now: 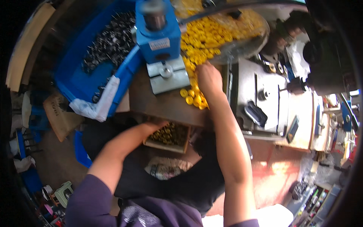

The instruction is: The person assembles small screws with yellow plastic components using a manual press.

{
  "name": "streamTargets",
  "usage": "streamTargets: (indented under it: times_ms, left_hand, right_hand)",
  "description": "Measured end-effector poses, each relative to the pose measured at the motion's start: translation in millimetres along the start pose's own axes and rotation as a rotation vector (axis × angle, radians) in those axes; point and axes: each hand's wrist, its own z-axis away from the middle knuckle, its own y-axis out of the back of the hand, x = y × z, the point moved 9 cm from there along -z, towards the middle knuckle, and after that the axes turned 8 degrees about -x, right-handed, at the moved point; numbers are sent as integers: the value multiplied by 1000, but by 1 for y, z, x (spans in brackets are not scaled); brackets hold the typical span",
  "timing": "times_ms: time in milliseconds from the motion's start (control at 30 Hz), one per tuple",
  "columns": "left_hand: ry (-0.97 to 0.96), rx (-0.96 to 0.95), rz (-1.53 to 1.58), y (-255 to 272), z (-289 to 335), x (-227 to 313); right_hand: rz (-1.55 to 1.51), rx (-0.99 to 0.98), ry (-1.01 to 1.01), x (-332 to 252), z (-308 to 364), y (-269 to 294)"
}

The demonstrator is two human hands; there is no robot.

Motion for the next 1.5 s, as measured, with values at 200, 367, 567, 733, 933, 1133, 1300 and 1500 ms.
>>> streamTargets:
  times_ms: [200,367,567,733,933,1133,1300,1500]
  left_hand:
    - [-30,-123,-158,-32,-8,2]
    - [23,-280,-237,-33,-5,-16]
    - [-298,-1044,-692,34,105,121]
    - [-241,-754,279,260,130,166]
    - [181,150,-639,404,59,-6]
    - [69,-219,-411,361,27,-46]
    - [166,-238,-651,373,36,-55]
    - [192,253,-898,418,78,21]
  right_hand:
    - [-11,-28,-142,11,21,13]
    - [-38,11,-127,5,8,12]
    - [-20,44,-188,27,7,8]
    - [-47,56,-210,20,9,34]
    - [-3,35,-184,23,8,25]
    - [-20,37,-247,22,7,28]
    - [-47,58,-243,20,4,30]
    - [-189,196,-84,-4,8,53]
